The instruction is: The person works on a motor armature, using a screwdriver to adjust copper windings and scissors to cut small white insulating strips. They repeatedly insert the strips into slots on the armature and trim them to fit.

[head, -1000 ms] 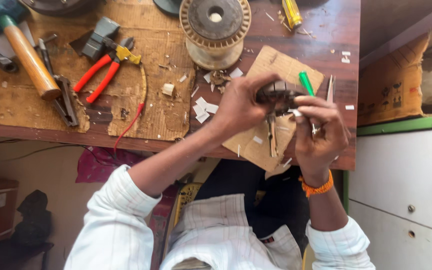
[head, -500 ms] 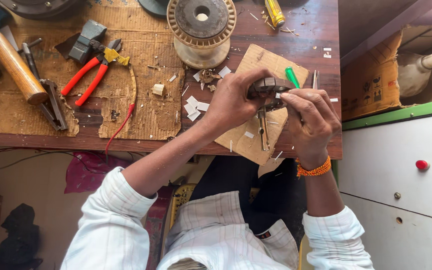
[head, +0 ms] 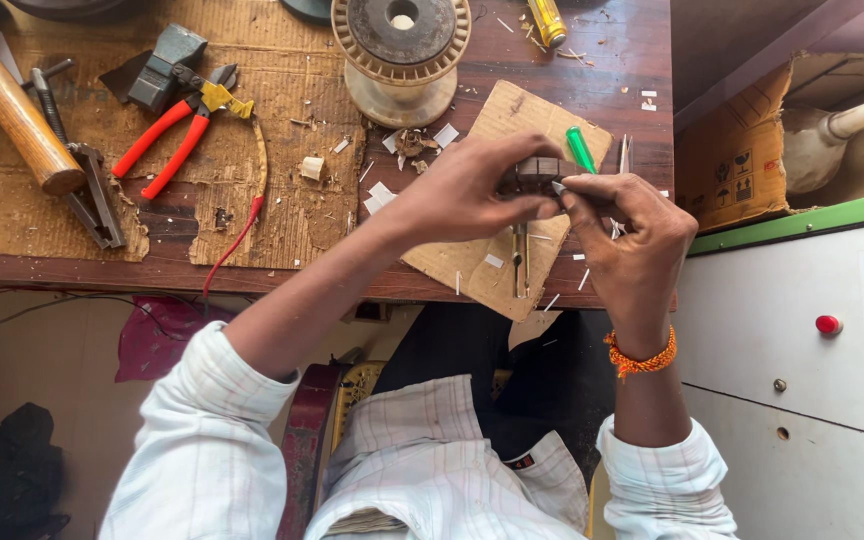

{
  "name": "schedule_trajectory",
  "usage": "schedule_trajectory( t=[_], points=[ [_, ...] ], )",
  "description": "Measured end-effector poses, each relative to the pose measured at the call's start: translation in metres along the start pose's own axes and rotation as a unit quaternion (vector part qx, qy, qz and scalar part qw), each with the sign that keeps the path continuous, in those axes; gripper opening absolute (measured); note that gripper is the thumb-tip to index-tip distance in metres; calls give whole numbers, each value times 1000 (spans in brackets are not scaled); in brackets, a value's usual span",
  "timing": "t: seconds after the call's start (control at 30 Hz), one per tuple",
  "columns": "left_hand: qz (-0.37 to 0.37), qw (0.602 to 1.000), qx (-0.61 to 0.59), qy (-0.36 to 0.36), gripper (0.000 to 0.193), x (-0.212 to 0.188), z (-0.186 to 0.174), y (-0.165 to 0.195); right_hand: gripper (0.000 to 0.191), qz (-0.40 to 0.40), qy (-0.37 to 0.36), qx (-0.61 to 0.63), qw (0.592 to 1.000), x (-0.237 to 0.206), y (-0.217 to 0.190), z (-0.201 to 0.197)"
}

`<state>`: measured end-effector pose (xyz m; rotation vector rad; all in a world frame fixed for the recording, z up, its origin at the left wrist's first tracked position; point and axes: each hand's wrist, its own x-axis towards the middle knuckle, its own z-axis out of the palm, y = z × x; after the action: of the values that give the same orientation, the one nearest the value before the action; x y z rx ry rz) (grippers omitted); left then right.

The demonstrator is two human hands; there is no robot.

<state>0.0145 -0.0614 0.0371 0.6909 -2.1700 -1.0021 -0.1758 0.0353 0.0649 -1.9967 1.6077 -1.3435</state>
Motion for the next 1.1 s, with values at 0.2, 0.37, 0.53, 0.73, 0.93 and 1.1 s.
schedule_trajectory(
  t=[0.2,0.37,0.53,0.73,0.93,1.1],
  points=[
    [0,994,-103,-32,51,-9,-9,-9,13,-22,-1,30,999,-2,5,5],
    [-152,979,-122,-60,45,-5,-7,1,14,-15,-34,28,999,4,13,-1],
    [-188,975,-85,-87,37,1,-10,15,20,-53,-57,53,996,9,19,-5],
    [-138,987,53,-56,32,3,-13,24,22,-52,-58,32,996,7,17,-6],
    [-88,987,128,-41,32,3,-8,25,23,-158,-85,-55,982,13,8,-15],
    [-124,985,102,-56,30,4,-5,25,24,-189,-124,-112,968,21,-5,-23]
  ],
)
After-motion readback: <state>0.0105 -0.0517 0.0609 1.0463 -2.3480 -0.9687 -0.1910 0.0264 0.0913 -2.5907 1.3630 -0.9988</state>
